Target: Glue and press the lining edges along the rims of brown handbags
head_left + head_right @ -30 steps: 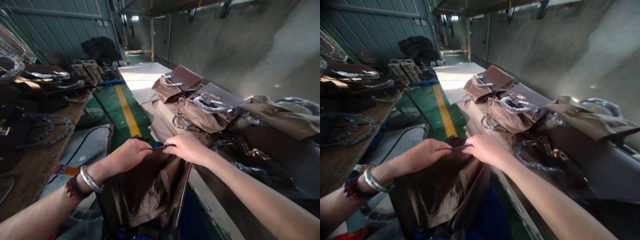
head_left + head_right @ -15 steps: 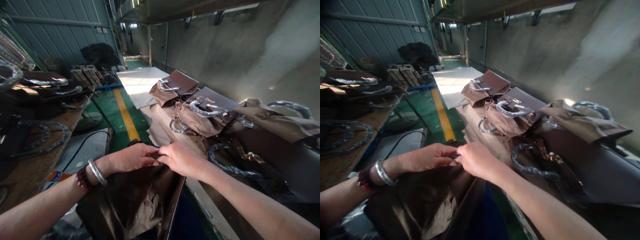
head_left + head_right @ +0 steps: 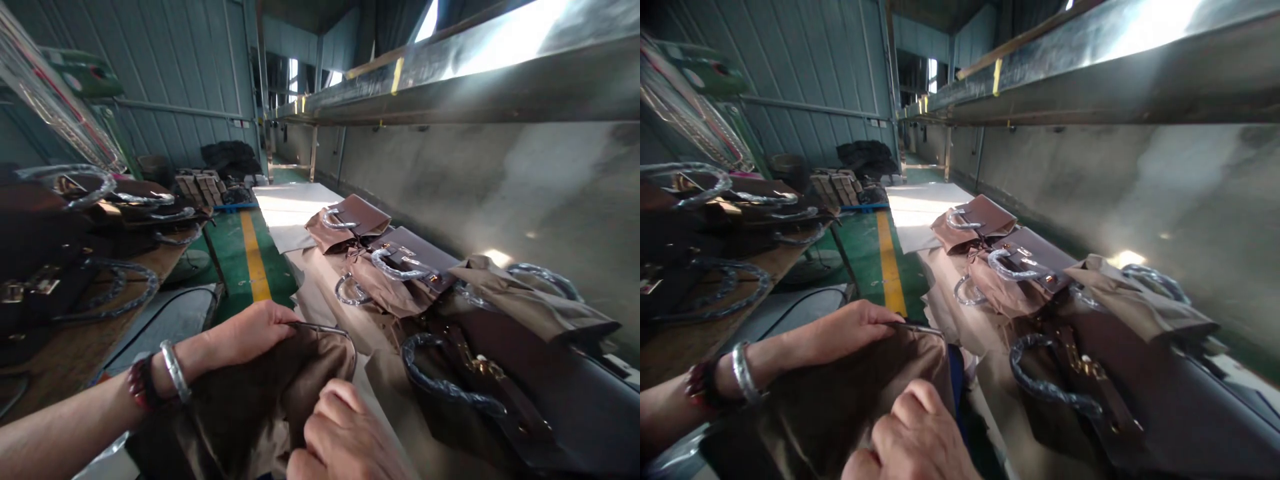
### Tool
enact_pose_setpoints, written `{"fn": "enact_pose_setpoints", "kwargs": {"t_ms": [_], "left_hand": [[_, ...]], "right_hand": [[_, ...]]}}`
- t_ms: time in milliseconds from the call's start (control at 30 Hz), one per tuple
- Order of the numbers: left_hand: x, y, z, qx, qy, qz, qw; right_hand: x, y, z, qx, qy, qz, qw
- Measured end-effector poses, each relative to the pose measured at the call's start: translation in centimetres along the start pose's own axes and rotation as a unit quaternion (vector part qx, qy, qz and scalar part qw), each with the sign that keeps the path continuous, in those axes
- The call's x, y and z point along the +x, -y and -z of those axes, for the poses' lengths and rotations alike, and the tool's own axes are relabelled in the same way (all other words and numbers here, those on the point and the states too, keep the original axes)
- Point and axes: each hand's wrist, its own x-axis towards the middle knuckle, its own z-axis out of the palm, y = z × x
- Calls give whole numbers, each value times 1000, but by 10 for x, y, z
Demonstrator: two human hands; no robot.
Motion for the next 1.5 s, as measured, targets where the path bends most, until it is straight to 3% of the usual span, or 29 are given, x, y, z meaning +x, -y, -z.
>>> {"fn": "enact_pose_setpoints", "kwargs": {"t_ms": [100, 267, 367, 500, 700, 967, 1067, 1200, 1333, 1400, 1500], "left_hand": [[-12, -11, 19, 26, -4, -16, 1000], [-37, -33, 44, 83, 47, -41, 995], [-46, -40, 44, 90, 102, -21, 990], [-40, -28, 29, 17, 147, 21, 989], [-24, -7, 16, -66, 141, 66, 986], [-8, -8, 33, 23, 130, 71, 989], [-6, -6, 36, 25, 131, 71, 989], [-4, -3, 41, 81, 126, 68, 986], [-2, 0, 44, 103, 106, 87, 985], [-1, 0, 43, 105, 85, 76, 988], [0, 2, 41, 105, 74, 54, 990]], "right_hand": [[7, -10, 22, 59, 6, 26, 998], [22, -23, 74, 115, 258, -64, 957], [19, -28, 74, 57, 352, -75, 931], [5, -35, 49, -2, 402, -106, 909], [6, -26, 30, 10, 338, -202, 919], [21, -24, 8, -103, 381, -34, 918], [19, -29, 5, -72, 381, -2, 922], [18, -30, 6, -31, 434, 8, 901], [19, -33, 8, 6, 431, -39, 902], [21, -37, 10, 75, 386, -120, 912], [26, -44, 12, 163, 302, -252, 905]]}}
